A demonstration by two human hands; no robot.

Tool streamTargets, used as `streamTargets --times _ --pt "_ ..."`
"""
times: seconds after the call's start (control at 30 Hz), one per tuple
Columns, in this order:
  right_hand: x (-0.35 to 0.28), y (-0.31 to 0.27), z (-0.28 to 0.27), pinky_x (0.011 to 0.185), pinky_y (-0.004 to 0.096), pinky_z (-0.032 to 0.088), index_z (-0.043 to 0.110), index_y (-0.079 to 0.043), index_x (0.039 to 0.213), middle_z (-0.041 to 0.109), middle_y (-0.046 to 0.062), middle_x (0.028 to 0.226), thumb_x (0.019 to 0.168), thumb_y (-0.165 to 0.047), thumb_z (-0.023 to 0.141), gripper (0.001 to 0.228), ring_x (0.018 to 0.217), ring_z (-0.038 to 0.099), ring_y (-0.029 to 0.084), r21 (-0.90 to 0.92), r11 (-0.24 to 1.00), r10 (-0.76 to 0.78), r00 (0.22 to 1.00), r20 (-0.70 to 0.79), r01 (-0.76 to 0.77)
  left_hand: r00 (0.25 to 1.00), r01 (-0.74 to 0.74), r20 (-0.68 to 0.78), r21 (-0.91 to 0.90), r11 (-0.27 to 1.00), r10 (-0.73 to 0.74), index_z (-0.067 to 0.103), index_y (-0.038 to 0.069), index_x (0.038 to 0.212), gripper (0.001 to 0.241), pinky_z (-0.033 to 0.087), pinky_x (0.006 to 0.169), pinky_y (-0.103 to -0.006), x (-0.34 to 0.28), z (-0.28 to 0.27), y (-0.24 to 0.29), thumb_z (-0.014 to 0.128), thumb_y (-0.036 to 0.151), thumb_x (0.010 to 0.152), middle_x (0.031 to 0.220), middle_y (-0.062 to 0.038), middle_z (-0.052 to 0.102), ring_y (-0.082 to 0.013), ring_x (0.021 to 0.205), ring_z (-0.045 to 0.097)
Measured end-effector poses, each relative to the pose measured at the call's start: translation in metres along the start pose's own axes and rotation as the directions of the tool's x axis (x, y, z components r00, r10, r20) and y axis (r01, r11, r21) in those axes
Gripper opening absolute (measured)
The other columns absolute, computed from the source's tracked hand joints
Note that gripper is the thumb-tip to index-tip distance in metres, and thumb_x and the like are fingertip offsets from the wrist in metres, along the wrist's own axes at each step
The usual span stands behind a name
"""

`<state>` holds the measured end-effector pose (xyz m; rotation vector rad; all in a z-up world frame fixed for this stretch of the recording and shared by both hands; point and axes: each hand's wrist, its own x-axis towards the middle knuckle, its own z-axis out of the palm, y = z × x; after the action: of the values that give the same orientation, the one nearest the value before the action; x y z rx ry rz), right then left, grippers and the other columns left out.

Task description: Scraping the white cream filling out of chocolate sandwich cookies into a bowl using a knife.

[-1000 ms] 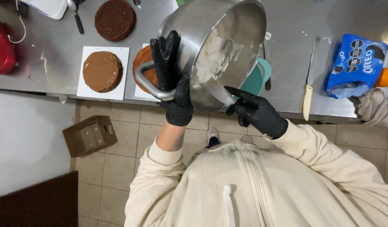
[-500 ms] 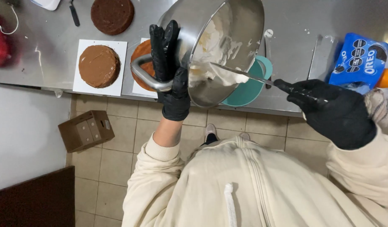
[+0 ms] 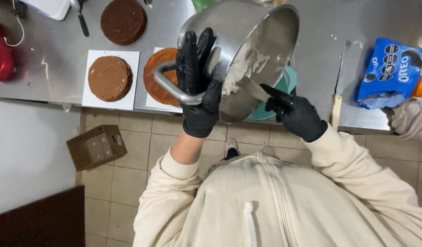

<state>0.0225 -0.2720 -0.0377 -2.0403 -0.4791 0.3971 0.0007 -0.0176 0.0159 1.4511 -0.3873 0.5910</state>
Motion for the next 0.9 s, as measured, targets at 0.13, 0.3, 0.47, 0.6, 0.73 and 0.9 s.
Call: streamTargets --times 0.13,0.3,0.47,0.6,0.73,0.9 --pt "-0.006 0.011 0.028 0.062 0.025 0.053 0.048 -0.017 0.154 0.075 0.002 0.093 0.107 -0.02 0.047 0.047 0.063 0.063 0.009 0.152 0.983 0.09 0.991 0.098 -0.105 1.0 0.02 0.007 0.018 1.0 -0.02 0.02 0.014 0.168 0.074 0.036 0.13 -0.0374 -0.004 0.002 -0.004 0.067 0.027 0.112 0.164 -0.009 0.036 -0.0214 0.153 0.039" --pt "-0.001 0.002 0.04 0.056 0.025 0.048 0.042 -0.011 0.159 0.071 0.008 0.093 0.103 -0.017 0.05 0.056 0.061 0.055 0.009 0.575 0.799 0.023 0.965 0.261 -0.175 0.996 0.036 -0.077 0.028 0.999 -0.034 0.015 0.012 0.169 0.079 0.029 0.131 -0.0372 -0.004 0.0 -0.006 0.065 0.031 0.111 0.164 -0.011 0.036 -0.0226 0.153 0.037" --pt "-0.002 0.01 0.041 0.055 0.025 0.049 0.043 -0.011 0.157 0.072 0.007 0.092 0.104 -0.016 0.048 0.054 0.06 0.056 0.009 0.542 0.823 0.079 0.98 0.184 -0.168 0.99 -0.012 -0.138 0.017 1.0 0.015 0.016 0.011 0.169 0.084 0.026 0.132 -0.0383 -0.003 -0.007 -0.018 0.066 0.038 0.107 0.162 -0.011 0.039 -0.0227 0.153 0.038" --pt "-0.003 0.006 0.031 0.056 0.025 0.05 0.044 -0.011 0.156 0.072 0.007 0.094 0.102 -0.014 0.052 0.055 0.062 0.057 0.009 0.492 0.844 0.133 0.972 0.195 -0.214 0.988 -0.021 -0.152 -0.016 1.0 0.019 0.014 0.01 0.169 0.087 0.024 0.133 -0.0389 -0.003 -0.01 -0.018 0.065 0.043 0.107 0.163 -0.01 0.038 -0.0225 0.154 0.036" --pt "-0.004 0.006 0.029 0.055 0.026 0.05 0.044 -0.011 0.156 0.073 0.007 0.093 0.102 -0.014 0.052 0.055 0.062 0.057 0.009 0.525 0.817 0.118 0.96 0.252 -0.239 0.987 -0.031 -0.158 -0.004 1.0 0.03 0.015 0.01 0.169 0.087 0.024 0.133 -0.039 -0.003 -0.011 -0.018 0.066 0.043 0.107 0.163 -0.01 0.039 -0.0227 0.153 0.037" --pt "-0.009 0.015 0.028 0.055 0.027 0.049 0.049 -0.008 0.154 0.072 0.009 0.092 0.101 -0.013 0.057 0.054 0.061 0.056 0.011 0.556 0.794 0.142 0.964 0.225 -0.246 0.984 -0.058 -0.162 0.06 0.997 0.067 0.013 0.01 0.169 0.09 0.024 0.134 -0.04 -0.002 -0.028 -0.032 0.065 0.047 0.106 0.166 -0.013 0.042 -0.0242 0.153 0.037"
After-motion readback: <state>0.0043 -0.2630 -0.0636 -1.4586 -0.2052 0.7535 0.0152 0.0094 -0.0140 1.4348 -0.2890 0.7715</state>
